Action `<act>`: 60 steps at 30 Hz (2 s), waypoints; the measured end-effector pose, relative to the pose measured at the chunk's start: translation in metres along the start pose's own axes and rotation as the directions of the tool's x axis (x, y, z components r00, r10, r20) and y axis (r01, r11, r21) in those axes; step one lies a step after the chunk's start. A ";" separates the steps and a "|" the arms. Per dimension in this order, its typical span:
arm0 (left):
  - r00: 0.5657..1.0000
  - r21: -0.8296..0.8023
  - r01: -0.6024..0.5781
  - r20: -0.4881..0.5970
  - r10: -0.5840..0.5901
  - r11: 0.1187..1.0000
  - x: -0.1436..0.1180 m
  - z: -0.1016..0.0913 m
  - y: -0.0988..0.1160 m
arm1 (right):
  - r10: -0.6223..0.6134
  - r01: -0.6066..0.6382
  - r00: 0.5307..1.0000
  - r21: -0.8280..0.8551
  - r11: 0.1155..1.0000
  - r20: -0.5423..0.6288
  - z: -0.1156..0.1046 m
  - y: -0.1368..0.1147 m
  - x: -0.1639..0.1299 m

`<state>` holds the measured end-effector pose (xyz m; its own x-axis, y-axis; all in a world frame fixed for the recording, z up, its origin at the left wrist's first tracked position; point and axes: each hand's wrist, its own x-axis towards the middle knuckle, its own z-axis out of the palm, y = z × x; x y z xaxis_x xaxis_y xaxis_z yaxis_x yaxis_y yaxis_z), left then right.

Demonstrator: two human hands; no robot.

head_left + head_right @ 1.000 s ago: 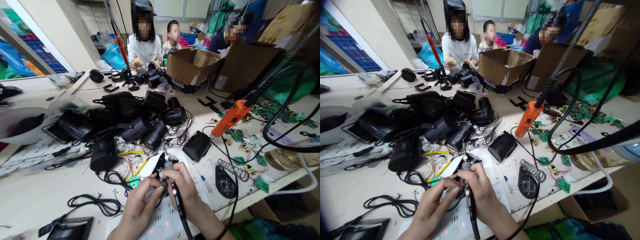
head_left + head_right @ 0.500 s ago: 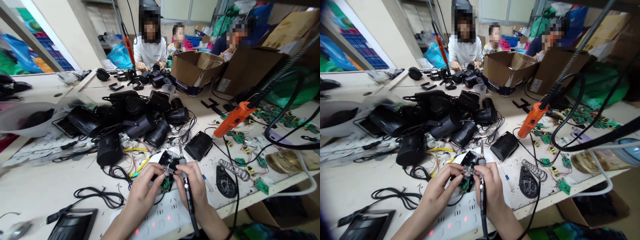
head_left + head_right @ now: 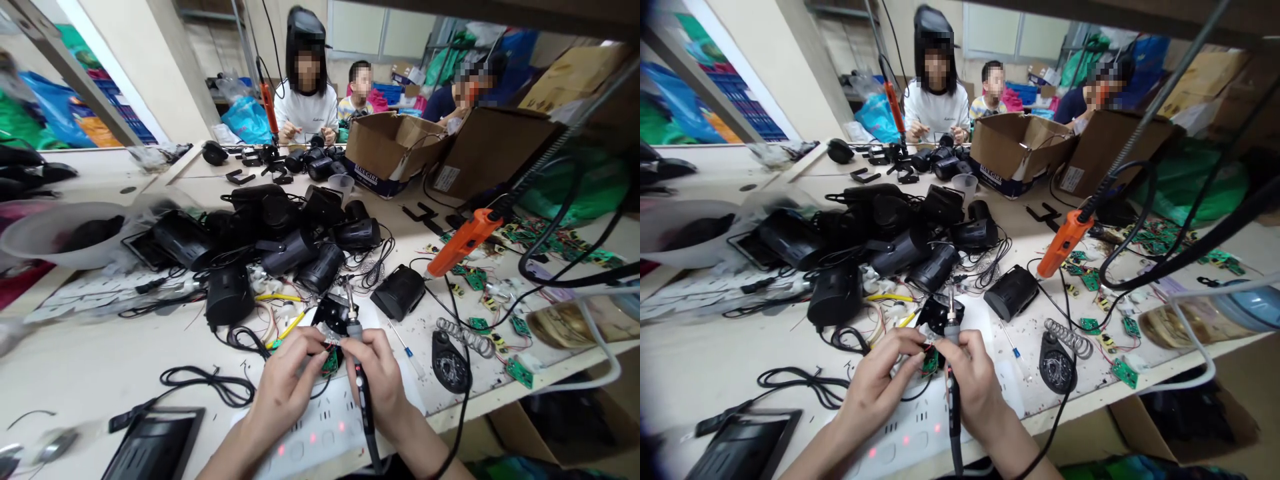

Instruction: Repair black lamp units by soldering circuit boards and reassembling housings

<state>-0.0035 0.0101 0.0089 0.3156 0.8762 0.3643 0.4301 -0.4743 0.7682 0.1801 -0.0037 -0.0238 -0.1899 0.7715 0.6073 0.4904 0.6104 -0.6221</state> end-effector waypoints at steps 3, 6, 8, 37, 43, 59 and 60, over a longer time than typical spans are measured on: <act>0.998 0.031 -0.044 0.038 0.043 0.999 -0.005 0.004 -0.001 | -0.035 0.034 0.999 -0.040 0.999 -0.003 -0.003 -0.001 -0.001; 0.998 0.057 -0.031 0.050 0.028 0.998 -0.013 0.006 0.004 | -0.087 0.083 0.994 -0.055 0.995 -0.071 -0.014 -0.008 -0.005; 1.000 0.079 -0.011 0.015 0.010 0.997 -0.018 0.007 0.008 | -0.113 0.110 0.987 -0.029 0.993 -0.111 -0.027 -0.017 -0.010; 0.998 0.146 0.030 -0.050 -0.023 0.989 -0.028 0.013 0.013 | -0.011 0.017 0.998 -0.093 0.995 0.058 0.001 0.000 0.011; 0.977 0.111 0.057 -0.209 -0.032 0.992 -0.026 0.008 0.014 | 0.019 -0.017 0.999 -0.034 0.999 0.046 0.006 -0.005 0.007; 0.983 0.054 0.132 -0.137 -0.124 0.990 -0.016 0.011 0.012 | 0.004 -0.004 1.000 -0.020 1.000 0.010 0.006 -0.004 -0.003; 0.978 0.050 0.144 -0.163 -0.134 0.988 -0.015 0.010 0.012 | 0.005 -0.005 1.000 -0.012 1.000 0.019 0.006 -0.004 -0.004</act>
<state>0.0055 -0.0091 0.0071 0.1131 0.9339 0.3391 0.5129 -0.3472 0.7851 0.1739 -0.0079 -0.0263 -0.2032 0.7780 0.5945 0.5011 0.6043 -0.6194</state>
